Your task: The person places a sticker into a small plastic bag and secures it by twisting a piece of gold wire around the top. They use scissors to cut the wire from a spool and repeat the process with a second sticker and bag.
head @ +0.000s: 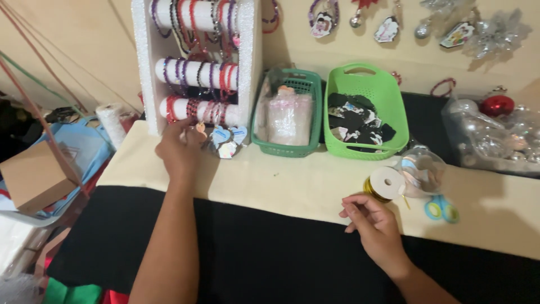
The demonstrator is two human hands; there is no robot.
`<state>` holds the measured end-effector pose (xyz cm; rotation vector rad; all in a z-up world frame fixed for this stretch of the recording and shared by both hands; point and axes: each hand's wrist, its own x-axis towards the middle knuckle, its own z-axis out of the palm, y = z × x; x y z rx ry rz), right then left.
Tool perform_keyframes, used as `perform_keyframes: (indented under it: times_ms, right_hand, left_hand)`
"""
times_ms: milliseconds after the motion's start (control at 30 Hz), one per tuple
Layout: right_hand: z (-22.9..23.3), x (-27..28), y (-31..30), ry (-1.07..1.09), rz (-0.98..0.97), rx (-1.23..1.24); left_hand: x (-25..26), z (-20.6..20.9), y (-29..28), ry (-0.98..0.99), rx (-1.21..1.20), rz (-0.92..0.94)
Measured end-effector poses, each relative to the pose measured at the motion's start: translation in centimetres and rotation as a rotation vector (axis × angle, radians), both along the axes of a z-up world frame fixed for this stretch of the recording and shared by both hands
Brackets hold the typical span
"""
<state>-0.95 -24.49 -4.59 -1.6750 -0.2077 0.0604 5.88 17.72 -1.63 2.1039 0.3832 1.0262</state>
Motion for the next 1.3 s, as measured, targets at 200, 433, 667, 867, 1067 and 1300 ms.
perform_keyframes:
  times_ms: [200, 433, 667, 867, 1067, 1300]
  right_hand:
    - [-0.2, -0.1, -0.1, -0.001, 0.011, 0.004]
    - [-0.1, 0.0, -0.1, -0.012, 0.015, 0.022]
    - [-0.5, 0.2, -0.4, 0.012, 0.011, 0.044]
    - [-0.1, -0.2, -0.4, 0.051, 0.019, 0.03]
    - [-0.2, -0.1, -0.5, 0.053, 0.032, 0.017]
    - [0.0, -0.1, -0.3, 0.061, 0.028, 0.027]
  left_hand:
    - [0.0, 1.4, -2.7, -0.273, 0.253, 0.107]
    - [3.5, 6.2, -11.3, -0.123, 0.407, -0.306]
    - [12.8, 3.8, -11.7, 0.107, 0.74, -0.433]
    - [11.8, 6.0, -12.2, 0.241, 0.718, -0.443]
    - [10.4, 7.9, -11.7, 0.073, 0.743, -0.451]
    - [5.6, 12.6, -12.2, -0.261, 0.666, -0.557]
